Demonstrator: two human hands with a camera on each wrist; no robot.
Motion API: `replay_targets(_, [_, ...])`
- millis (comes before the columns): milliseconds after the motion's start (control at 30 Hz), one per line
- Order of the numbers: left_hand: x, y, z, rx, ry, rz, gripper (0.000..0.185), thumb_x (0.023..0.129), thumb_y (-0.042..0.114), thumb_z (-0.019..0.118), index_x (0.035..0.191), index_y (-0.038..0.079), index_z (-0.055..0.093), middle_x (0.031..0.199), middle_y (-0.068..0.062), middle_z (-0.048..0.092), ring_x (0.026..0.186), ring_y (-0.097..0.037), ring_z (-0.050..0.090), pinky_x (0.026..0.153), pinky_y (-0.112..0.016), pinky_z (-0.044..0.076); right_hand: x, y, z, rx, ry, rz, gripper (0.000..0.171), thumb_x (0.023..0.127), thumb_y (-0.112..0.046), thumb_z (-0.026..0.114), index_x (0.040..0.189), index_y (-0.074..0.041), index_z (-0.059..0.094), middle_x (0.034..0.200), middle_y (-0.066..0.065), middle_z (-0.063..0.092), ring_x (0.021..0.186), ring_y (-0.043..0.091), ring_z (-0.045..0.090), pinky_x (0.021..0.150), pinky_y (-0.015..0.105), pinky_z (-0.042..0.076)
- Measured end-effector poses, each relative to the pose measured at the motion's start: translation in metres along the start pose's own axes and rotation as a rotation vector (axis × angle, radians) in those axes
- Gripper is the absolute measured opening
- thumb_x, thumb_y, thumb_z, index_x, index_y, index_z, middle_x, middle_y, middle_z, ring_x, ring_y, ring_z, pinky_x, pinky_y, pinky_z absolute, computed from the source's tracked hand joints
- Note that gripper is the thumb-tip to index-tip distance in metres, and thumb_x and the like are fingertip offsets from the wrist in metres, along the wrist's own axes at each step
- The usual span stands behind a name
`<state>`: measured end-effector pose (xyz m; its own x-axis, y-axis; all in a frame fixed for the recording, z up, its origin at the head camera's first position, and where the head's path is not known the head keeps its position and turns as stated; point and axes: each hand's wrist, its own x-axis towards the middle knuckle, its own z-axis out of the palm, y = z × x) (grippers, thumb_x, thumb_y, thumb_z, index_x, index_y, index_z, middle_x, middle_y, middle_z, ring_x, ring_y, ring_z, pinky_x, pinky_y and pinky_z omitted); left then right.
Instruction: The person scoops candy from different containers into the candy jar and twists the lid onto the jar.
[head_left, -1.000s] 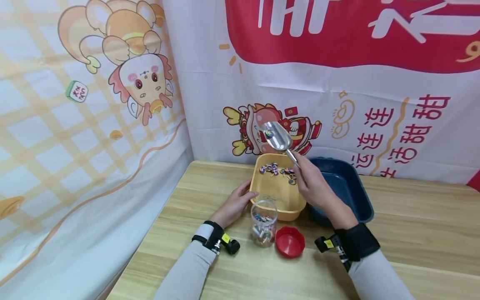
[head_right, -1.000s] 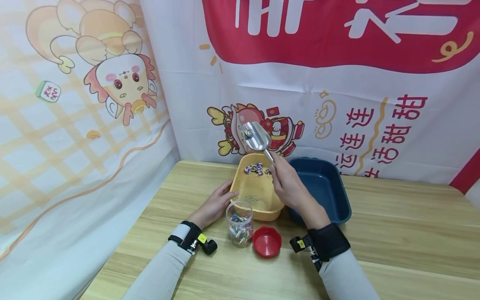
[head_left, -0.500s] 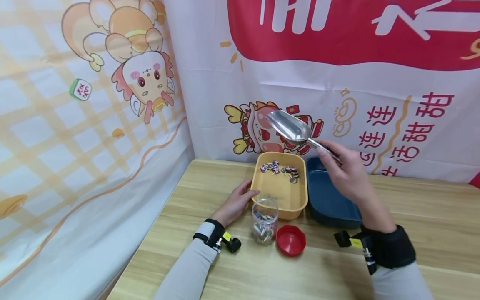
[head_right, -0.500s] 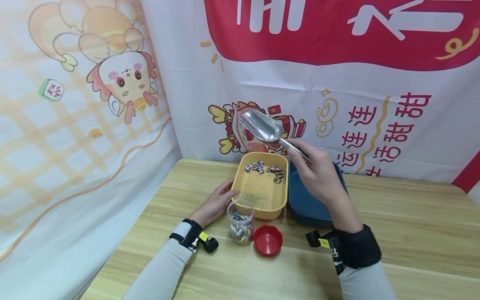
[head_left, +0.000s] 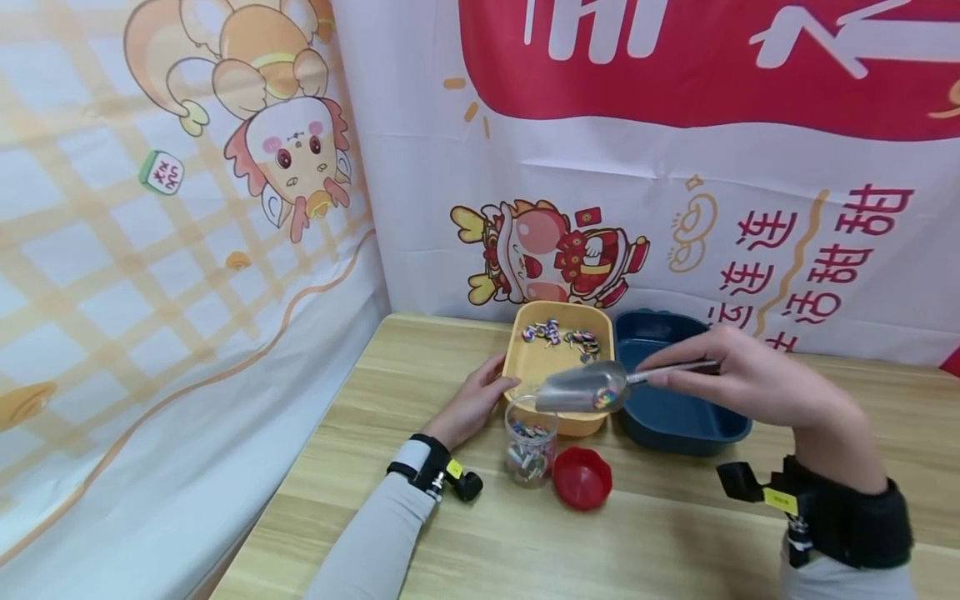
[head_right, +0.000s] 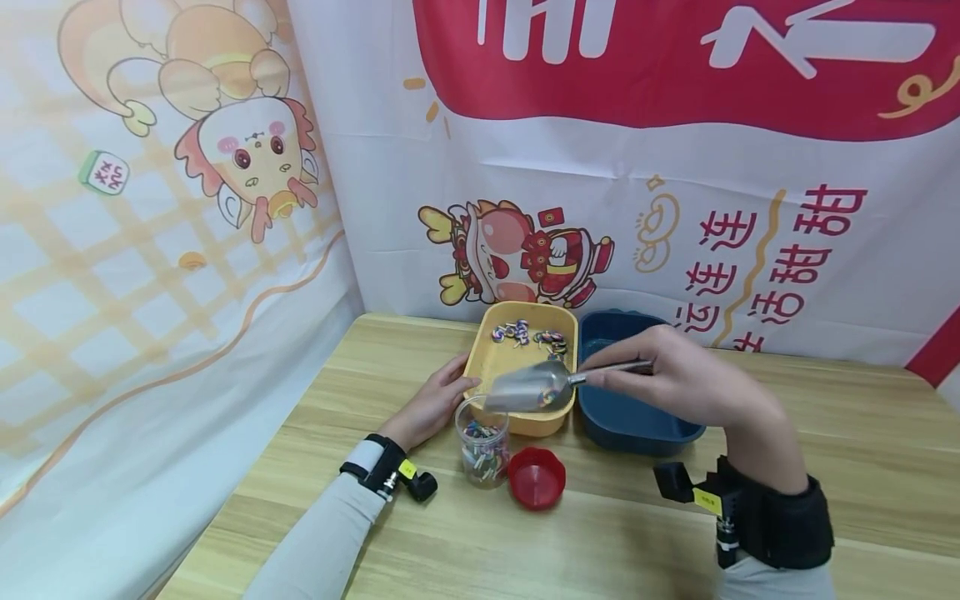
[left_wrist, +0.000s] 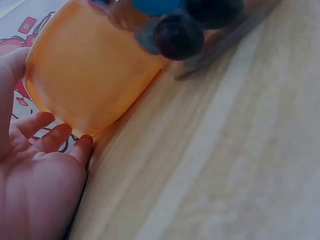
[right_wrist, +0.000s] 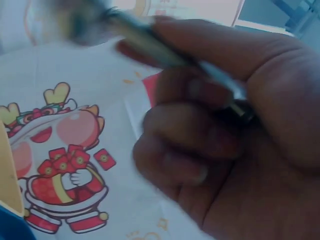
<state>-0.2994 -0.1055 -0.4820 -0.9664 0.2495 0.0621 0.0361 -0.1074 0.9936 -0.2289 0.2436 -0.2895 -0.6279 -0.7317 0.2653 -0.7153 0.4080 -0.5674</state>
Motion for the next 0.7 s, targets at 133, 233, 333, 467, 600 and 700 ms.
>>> replay_targets(133, [0.0011,0.0012,-0.0001,0.006,0.002,-0.014,0.067,0.103,0.008,0.054,0.162,0.003,0.022,0.167,-0.021,0.023,0.152,-0.033,0.029,0.125,-0.042,0.025,-0.0008,-0.0046,-0.0011,-0.012,-0.107,0.081,0.023,0.1,-0.022,0.066,0.121,-0.018,0.076,0.061,-0.014,0.05,0.048,0.008,0.047,0.046,0.024,0.042])
replay_targets(233, [0.001,0.0019,0.0001,0.009,-0.004,-0.02,0.067,0.103,0.007,0.054,0.162,0.004,0.022,0.167,-0.02,0.022,0.152,-0.032,0.029,0.125,-0.041,0.025,-0.0014,-0.0071,-0.0016,-0.041,-0.115,0.113,0.024,0.101,-0.025,0.066,0.121,-0.017,0.076,0.074,-0.016,0.064,0.058,0.009,0.056,0.051,0.023,0.045])
replay_targets(333, [0.0005,0.0029,0.0005,0.007,-0.008,-0.016,0.066,0.104,0.007,0.053,0.162,0.004,0.022,0.167,-0.021,0.023,0.152,-0.033,0.03,0.125,-0.041,0.025,-0.0027,-0.0093,-0.0025,-0.068,-0.103,0.13,0.023,0.1,-0.028,0.066,0.119,-0.02,0.077,0.087,-0.015,0.072,0.068,0.009,0.062,0.056,0.023,0.049])
replay_targets(467, [0.0006,0.0035,0.0005,0.003,-0.009,-0.014,0.066,0.104,0.006,0.053,0.162,0.003,0.022,0.166,-0.022,0.024,0.151,-0.033,0.031,0.125,-0.041,0.026,-0.0039,-0.0108,-0.0038,-0.076,-0.098,0.138,0.022,0.1,-0.03,0.067,0.118,-0.023,0.077,0.084,-0.014,0.071,0.064,0.01,0.06,0.054,0.024,0.048])
replay_targets(600, [0.0006,0.0031,0.0002,0.005,-0.008,-0.007,0.065,0.104,0.006,0.053,0.162,0.002,0.022,0.166,-0.023,0.025,0.151,-0.034,0.031,0.125,-0.042,0.026,-0.0049,-0.0103,-0.0044,-0.069,-0.096,0.142,0.023,0.1,-0.029,0.067,0.118,-0.021,0.077,0.08,-0.012,0.069,0.063,0.011,0.059,0.053,0.024,0.046])
replay_targets(700, [0.0005,0.0025,0.0,0.007,-0.011,-0.003,0.065,0.104,0.007,0.053,0.161,0.003,0.023,0.165,-0.023,0.026,0.151,-0.034,0.031,0.125,-0.042,0.026,-0.005,-0.0087,-0.0045,-0.082,-0.077,0.147,0.023,0.1,-0.029,0.067,0.119,-0.021,0.077,0.085,-0.013,0.071,0.069,0.01,0.062,0.056,0.024,0.049])
